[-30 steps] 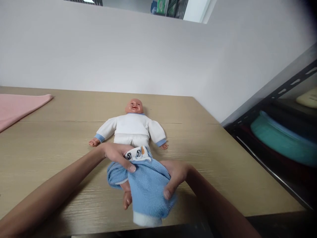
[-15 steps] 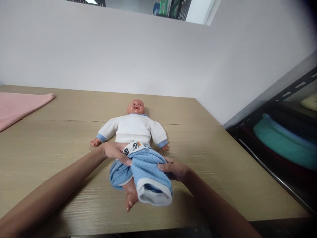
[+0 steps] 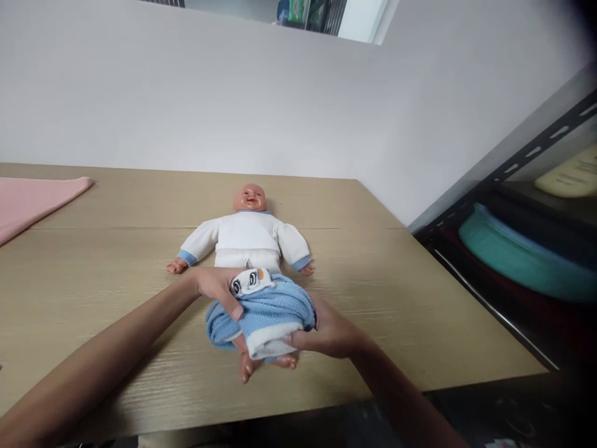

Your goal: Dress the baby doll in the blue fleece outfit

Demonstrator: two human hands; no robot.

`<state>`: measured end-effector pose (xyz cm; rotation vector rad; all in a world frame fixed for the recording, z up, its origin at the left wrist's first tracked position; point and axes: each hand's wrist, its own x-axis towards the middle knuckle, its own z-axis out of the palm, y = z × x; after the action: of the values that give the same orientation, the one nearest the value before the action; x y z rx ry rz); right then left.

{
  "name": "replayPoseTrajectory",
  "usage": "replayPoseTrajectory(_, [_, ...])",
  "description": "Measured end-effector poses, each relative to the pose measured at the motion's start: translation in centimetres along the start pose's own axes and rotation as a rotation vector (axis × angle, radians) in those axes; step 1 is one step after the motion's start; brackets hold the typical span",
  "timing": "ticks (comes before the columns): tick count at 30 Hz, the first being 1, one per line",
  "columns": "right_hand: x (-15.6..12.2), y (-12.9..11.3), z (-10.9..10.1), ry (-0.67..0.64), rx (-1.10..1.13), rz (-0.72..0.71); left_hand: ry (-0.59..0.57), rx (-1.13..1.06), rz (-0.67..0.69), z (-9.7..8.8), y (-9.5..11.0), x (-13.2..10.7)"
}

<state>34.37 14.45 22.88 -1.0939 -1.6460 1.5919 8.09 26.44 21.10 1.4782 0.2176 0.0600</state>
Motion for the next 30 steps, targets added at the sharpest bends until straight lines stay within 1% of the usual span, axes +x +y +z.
replayPoseTrajectory(2, [-1.3, 0.6, 2.1, 0.219, -0.028, 0.019, -0.028, 0.030, -0.025, 0.1, 0.3, 0.1])
replayPoseTrajectory(4, [-2.4, 1.2, 4.3, 0.390, -0.040, 0.025, -0.026, 0.069, -0.057, 0.1, 0.7, 0.0])
replayPoseTrajectory(8, [-3.4, 2.5, 7.9, 0.601, -0.021, -0.020, -0.021, 0.139, -0.093, 0.9, 2.3, -0.1])
replayPoseTrajectory(11, [-3.6, 3.6, 9.8, 0.729, -0.056, -0.067, -0.090, 0.192, -0.084, 2.6, 3.8, 0.2])
replayPoseTrajectory(13, [-3.8, 4.3, 10.9, 0.796, -0.066, -0.073, -0.108, 0.264, -0.089, 4.0, 4.4, 0.5])
replayPoseTrajectory(14, [-4.0, 4.7, 11.5, 0.829, -0.067, -0.071, -0.084, 0.322, -0.108, 4.7, 4.5, 0.7])
replayPoseTrajectory(15, [-4.3, 5.2, 12.1, 0.860, -0.068, -0.064, -0.035, 0.398, -0.136, 5.3, 4.5, 0.9])
replayPoseTrajectory(18, [-5.1, 6.9, 13.8, 0.929, -0.141, -0.007, 0.142, 0.672, -0.182, 6.4, 3.8, 1.1])
replayPoseTrajectory(20, [-5.6, 8.2, 14.3, 0.997, -0.260, 0.033, 0.205, 0.820, -0.176, 6.8, 3.0, 1.2])
replayPoseTrajectory(21, [-5.8, 8.8, 14.3, 1.038, -0.336, 0.026, 0.220, 0.877, -0.179, 6.9, 2.6, 1.2])
replayPoseTrajectory(23, [-6.0, 9.6, 13.8, 1.099, -0.500, -0.052, 0.249, 0.965, -0.205, 7.1, 1.8, 1.2])
replayPoseTrajectory(25, [-6.0, 10.2, 13.1, 1.092, -0.598, -0.134, 0.285, 1.016, -0.211, 7.2, 0.9, 1.2])
replayPoseTrajectory(27, [-5.8, 10.7, 12.7, 1.066, -0.567, -0.128, 0.324, 1.023, -0.189, 7.1, 0.0, 1.3])
replayPoseTrajectory(30, [-5.3, 11.9, 12.6, 1.126, -0.396, -0.020, 0.367, 0.984, -0.155, 6.8, -0.8, 1.5])
